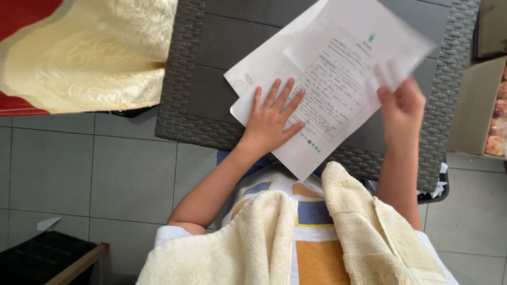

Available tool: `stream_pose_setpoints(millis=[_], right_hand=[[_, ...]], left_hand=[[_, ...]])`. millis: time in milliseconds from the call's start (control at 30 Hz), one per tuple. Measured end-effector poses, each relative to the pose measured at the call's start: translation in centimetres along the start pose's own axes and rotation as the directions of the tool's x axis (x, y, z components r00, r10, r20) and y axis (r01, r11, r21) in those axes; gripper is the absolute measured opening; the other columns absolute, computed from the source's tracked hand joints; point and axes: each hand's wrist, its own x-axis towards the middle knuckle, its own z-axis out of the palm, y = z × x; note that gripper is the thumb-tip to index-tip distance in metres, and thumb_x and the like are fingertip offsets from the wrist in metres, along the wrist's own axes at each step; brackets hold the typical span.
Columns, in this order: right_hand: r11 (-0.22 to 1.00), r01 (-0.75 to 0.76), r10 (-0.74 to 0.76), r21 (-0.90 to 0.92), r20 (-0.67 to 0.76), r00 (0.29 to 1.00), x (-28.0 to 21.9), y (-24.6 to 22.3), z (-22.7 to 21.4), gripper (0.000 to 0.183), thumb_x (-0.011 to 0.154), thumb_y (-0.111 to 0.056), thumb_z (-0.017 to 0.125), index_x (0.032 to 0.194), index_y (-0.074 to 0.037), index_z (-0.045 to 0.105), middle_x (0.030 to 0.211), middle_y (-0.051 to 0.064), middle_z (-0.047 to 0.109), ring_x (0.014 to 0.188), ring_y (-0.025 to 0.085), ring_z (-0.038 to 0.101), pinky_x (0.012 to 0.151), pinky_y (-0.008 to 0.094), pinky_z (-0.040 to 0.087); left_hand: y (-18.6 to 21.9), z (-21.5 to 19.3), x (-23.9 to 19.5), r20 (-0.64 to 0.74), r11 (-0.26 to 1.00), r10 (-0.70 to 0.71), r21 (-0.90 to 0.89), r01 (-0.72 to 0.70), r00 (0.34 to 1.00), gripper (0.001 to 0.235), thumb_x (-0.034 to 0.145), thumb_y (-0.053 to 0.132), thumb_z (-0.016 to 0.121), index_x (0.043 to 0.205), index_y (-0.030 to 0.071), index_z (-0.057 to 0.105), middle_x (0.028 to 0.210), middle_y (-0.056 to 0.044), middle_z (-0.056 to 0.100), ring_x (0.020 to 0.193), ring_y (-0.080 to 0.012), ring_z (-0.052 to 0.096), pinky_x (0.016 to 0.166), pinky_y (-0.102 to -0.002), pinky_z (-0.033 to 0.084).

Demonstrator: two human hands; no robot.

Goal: Folding and organizing various sheets of paper on a table.

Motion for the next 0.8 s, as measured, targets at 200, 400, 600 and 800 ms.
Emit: stream_pose_setpoints(millis=[200, 400, 600, 800], right_hand=[[0.503, 0.665, -0.254, -0.552, 0.641, 0.724, -6.8, -2.0, 8.5, 0.046, 0.103, -0.008, 0.038, 0.135, -0.019, 0.069, 0.144, 0.003, 0.065, 0.137, 0.031, 0.056, 0.117, 0.047, 0.036], [0.648, 0.644, -0.242, -0.406, 0.693, 0.68, -8.0, -2.7, 9.7, 0.041, 0.097, -0.004, 0.045, 0.122, -0.018, 0.075, 0.14, 0.006, 0.067, 0.135, 0.033, 0.057, 0.114, 0.052, 0.038], [0.668, 0.626, -0.254, -0.403, 0.667, 0.701, -7.4, -3.3, 8.9, 0.044, 0.091, 0.002, 0.048, 0.119, -0.015, 0.076, 0.135, 0.009, 0.07, 0.13, 0.034, 0.062, 0.111, 0.053, 0.043], [0.707, 0.292, -0.347, -0.645, 0.044, 0.937, -2.4, 3.7, -1.1, 0.017, 0.106, 0.01, 0.066, 0.121, 0.01, 0.074, 0.075, 0.017, 0.061, 0.068, 0.039, 0.061, 0.062, 0.046, 0.049]], left_hand=[[0.5, 0.5, -0.5, -0.143, 0.998, 0.01, 0.066, 0.0, 0.99, 0.084, 0.103, 0.066, 0.044, 0.163, 0.011, 0.026, 0.17, -0.01, 0.025, 0.157, -0.0314, 0.021, 0.123, -0.065, 0.009], [0.4, 0.3, -0.9, -0.125, 1.0, 0.009, 0.027, -0.006, 0.992, 0.081, 0.103, 0.065, 0.044, 0.161, 0.01, 0.03, 0.168, -0.011, 0.029, 0.157, -0.0323, 0.022, 0.123, -0.065, 0.007], [0.6, 0.2, -0.3, -0.127, 1.0, 0.011, -0.009, -0.012, 0.992, 0.079, 0.103, 0.063, 0.044, 0.16, 0.009, 0.033, 0.166, -0.013, 0.032, 0.156, -0.0331, 0.023, 0.123, -0.065, 0.005], [0.6, -0.3, -0.6, -0.129, 0.999, 0.0, -0.039, -0.005, 0.992, 0.077, 0.103, 0.061, 0.044, 0.158, 0.008, 0.036, 0.164, -0.014, 0.036, 0.155, -0.034, 0.024, 0.123, -0.065, 0.003]])
